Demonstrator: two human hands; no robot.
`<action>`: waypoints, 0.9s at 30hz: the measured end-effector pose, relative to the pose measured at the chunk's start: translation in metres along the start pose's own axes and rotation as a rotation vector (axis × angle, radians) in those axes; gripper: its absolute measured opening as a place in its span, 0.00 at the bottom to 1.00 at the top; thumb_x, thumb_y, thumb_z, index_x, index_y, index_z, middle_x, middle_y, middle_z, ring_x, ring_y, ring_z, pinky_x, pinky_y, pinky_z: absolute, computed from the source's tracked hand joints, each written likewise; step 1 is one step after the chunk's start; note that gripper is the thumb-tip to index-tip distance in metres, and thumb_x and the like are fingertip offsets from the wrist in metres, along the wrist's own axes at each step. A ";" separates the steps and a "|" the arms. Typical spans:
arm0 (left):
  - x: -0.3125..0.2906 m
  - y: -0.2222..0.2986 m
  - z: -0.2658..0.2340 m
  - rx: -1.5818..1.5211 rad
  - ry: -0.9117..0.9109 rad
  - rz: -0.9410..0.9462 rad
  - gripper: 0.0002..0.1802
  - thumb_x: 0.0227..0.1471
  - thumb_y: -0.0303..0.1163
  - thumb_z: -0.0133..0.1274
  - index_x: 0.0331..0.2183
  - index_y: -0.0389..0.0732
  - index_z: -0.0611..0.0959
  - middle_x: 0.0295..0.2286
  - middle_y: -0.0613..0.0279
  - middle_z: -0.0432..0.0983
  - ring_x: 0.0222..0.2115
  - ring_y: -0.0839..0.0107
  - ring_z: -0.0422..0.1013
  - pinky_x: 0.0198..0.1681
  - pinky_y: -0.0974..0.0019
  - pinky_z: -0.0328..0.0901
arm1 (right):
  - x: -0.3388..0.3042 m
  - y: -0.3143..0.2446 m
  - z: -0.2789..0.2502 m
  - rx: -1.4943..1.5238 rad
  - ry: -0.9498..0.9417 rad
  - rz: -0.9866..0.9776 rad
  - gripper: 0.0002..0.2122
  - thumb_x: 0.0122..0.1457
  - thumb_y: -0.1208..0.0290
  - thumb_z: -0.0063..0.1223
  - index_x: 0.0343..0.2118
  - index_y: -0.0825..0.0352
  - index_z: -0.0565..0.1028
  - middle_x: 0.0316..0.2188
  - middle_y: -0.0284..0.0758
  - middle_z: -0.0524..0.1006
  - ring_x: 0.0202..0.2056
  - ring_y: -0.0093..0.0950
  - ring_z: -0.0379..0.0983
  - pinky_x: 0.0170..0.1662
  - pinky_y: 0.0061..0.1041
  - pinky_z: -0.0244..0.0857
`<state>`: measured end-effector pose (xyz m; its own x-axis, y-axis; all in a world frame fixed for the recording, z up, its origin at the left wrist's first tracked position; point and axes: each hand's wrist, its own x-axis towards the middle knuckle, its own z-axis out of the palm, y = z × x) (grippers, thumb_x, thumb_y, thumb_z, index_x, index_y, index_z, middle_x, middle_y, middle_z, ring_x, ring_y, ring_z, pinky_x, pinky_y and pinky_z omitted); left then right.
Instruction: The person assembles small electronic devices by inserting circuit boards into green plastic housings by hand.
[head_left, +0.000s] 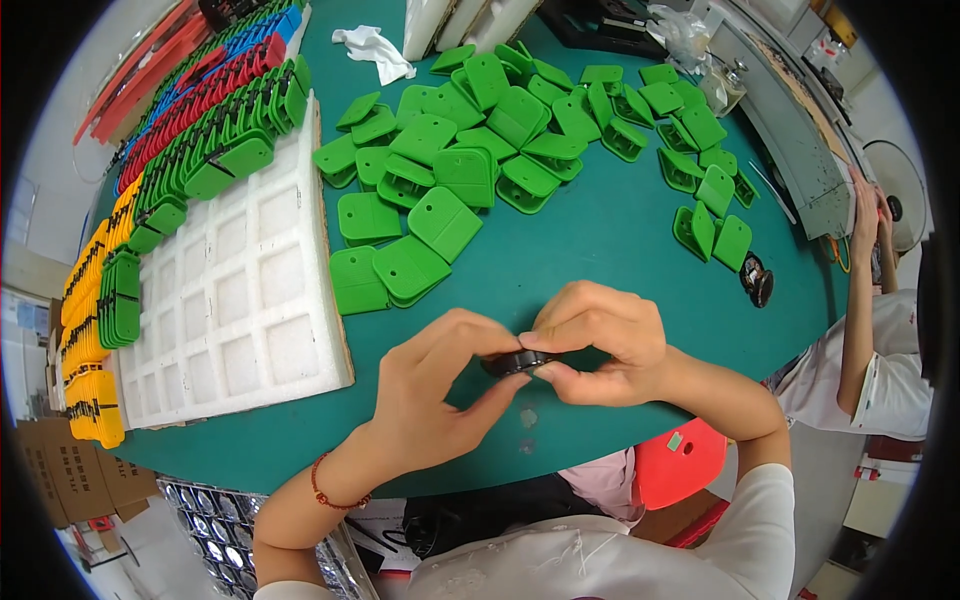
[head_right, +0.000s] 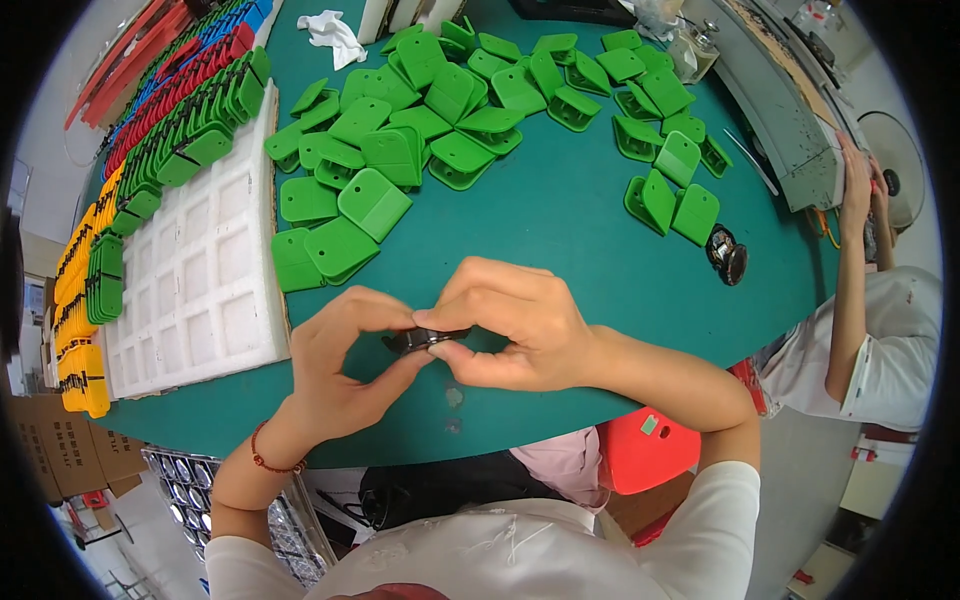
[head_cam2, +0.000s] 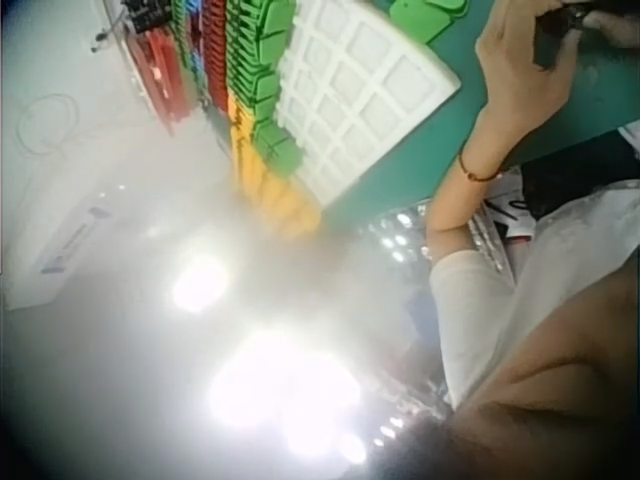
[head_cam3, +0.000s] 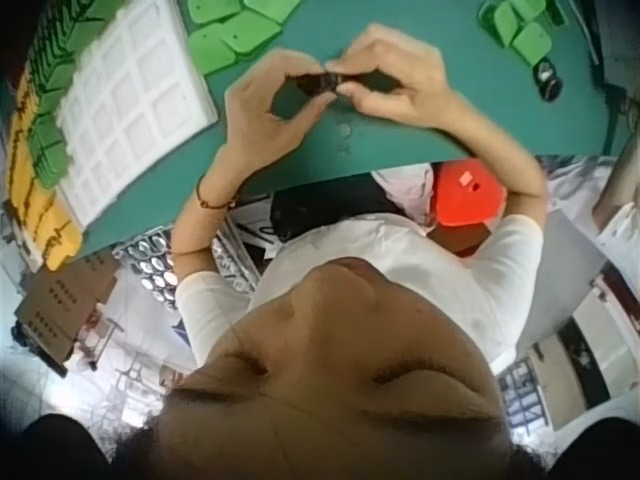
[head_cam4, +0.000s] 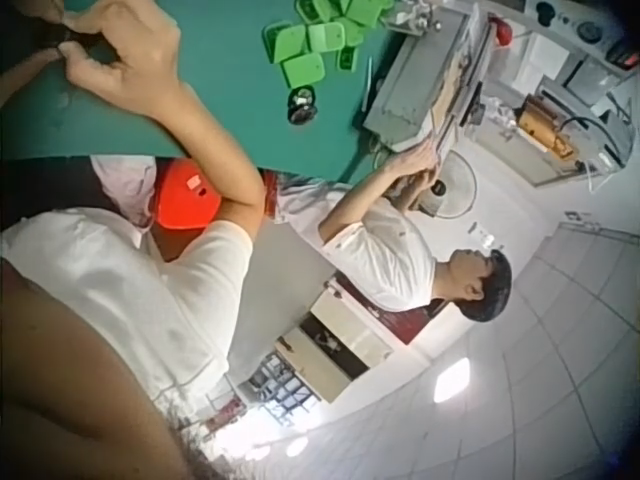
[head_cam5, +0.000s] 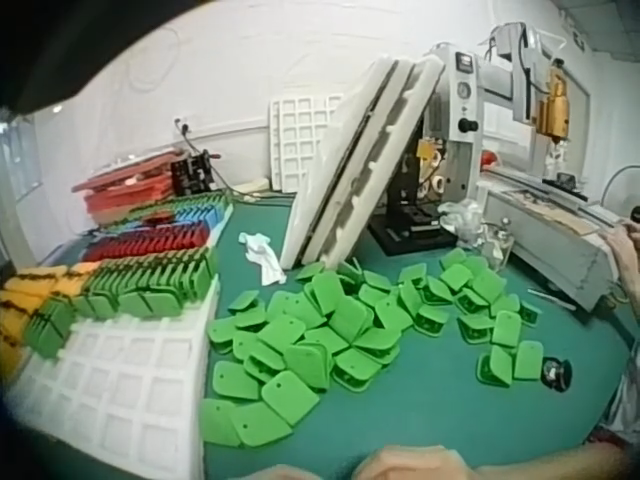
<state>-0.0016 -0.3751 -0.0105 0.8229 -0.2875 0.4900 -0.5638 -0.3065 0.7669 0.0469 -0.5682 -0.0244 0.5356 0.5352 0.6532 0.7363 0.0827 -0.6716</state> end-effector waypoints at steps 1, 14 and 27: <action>0.000 0.000 0.002 0.010 0.001 -0.034 0.14 0.36 0.16 0.59 0.31 0.35 0.77 0.27 0.58 0.73 0.24 0.69 0.72 0.28 0.73 0.68 | 0.000 0.000 0.000 -0.034 -0.038 -0.008 0.13 0.40 0.82 0.60 0.33 0.71 0.75 0.27 0.38 0.73 0.26 0.28 0.72 0.26 0.22 0.66; -0.010 -0.007 0.007 -0.500 0.111 -0.254 0.13 0.35 0.13 0.59 0.27 0.35 0.75 0.32 0.55 0.74 0.30 0.70 0.72 0.34 0.73 0.67 | 0.004 -0.005 0.001 -0.119 -0.042 -0.013 0.20 0.42 0.74 0.62 0.41 0.67 0.72 0.36 0.37 0.70 0.36 0.34 0.67 0.40 0.30 0.61; -0.011 -0.007 0.005 -0.331 -0.004 -0.189 0.13 0.34 0.15 0.61 0.22 0.35 0.72 0.26 0.56 0.74 0.26 0.72 0.71 0.28 0.74 0.66 | 0.002 -0.003 -0.004 -0.194 -0.112 -0.080 0.12 0.43 0.73 0.61 0.34 0.66 0.76 0.30 0.32 0.74 0.32 0.29 0.70 0.38 0.28 0.59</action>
<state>-0.0065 -0.3741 -0.0234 0.9097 -0.2578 0.3255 -0.3480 -0.0455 0.9364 0.0476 -0.5704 -0.0200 0.4316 0.6241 0.6513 0.8459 -0.0291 -0.5326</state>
